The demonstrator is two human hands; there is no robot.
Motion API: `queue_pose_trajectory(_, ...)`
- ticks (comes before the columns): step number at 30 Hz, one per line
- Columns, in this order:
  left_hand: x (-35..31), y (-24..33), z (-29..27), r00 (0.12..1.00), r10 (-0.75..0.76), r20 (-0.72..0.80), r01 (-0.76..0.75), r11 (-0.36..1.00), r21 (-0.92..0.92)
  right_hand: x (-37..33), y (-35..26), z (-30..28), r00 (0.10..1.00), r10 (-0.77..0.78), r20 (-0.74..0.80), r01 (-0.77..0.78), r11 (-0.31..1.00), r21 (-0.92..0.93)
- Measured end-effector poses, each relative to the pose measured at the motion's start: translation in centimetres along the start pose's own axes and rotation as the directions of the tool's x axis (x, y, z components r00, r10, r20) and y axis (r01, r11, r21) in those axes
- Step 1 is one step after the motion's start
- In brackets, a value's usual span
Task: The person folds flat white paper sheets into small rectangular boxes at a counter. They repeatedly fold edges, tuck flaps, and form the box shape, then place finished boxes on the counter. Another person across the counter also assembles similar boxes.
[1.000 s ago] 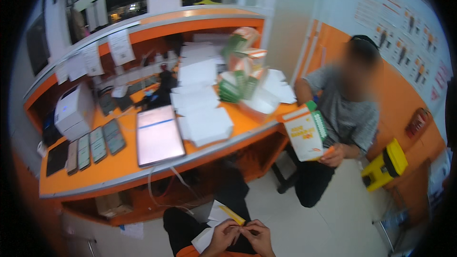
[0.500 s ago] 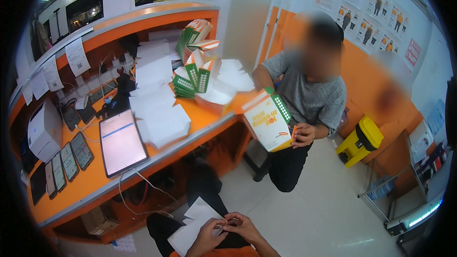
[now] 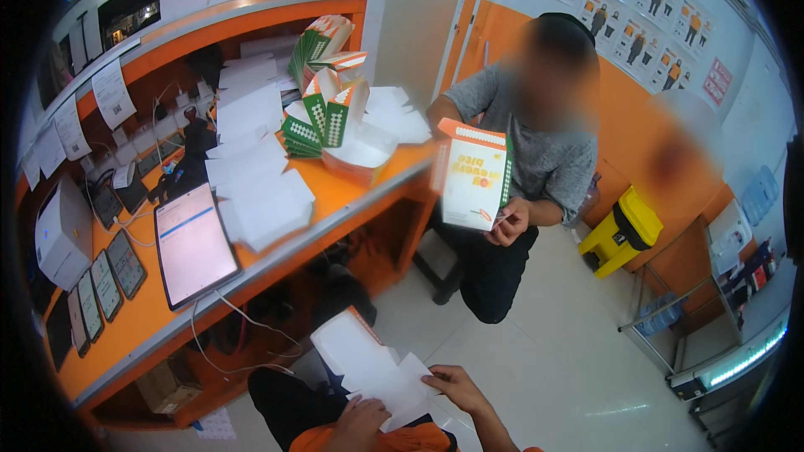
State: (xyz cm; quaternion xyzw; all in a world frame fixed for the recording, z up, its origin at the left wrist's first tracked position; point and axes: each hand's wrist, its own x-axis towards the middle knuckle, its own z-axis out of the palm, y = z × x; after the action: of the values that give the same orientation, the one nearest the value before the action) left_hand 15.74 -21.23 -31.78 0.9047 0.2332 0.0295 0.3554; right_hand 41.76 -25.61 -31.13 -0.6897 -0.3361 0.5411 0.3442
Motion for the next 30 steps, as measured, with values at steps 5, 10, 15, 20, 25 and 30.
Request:
queue_pose_trajectory(5,1.3,2.5,-2.9,0.999,-0.038,-0.017,0.037,0.995,-0.094,-1.0,1.0,3.5,0.947,-0.011,-0.321,0.105,0.956,0.276)
queue_pose_trajectory(10,3.4,3.0,-4.4,0.949,-0.164,-0.27,0.111,0.973,-0.202,-0.9,1.0,7.6,0.838,-0.277,-0.471,0.381,0.914,0.141)
queue_pose_trajectory(15,3.5,0.9,-2.4,0.91,-0.281,-0.306,0.159,0.916,-0.369,-1.3,1.3,7.2,0.913,-0.323,-0.248,0.334,0.943,0.003)
queue_pose_trajectory(20,2.2,1.1,1.0,0.879,-0.296,-0.374,0.104,0.884,-0.456,-2.3,2.8,5.3,0.998,0.048,0.037,-0.049,0.998,0.039)
queue_pose_trajectory(25,0.3,1.4,2.7,0.855,-0.248,-0.455,0.021,0.893,-0.449,-3.0,5.2,6.0,0.989,0.056,0.135,-0.056,0.998,-0.009)
queue_pose_trajectory(30,-0.8,1.7,3.7,0.843,-0.375,-0.385,0.138,0.843,-0.52,-3.7,5.1,6.6,0.989,-0.076,0.13,0.08,0.997,-0.023)
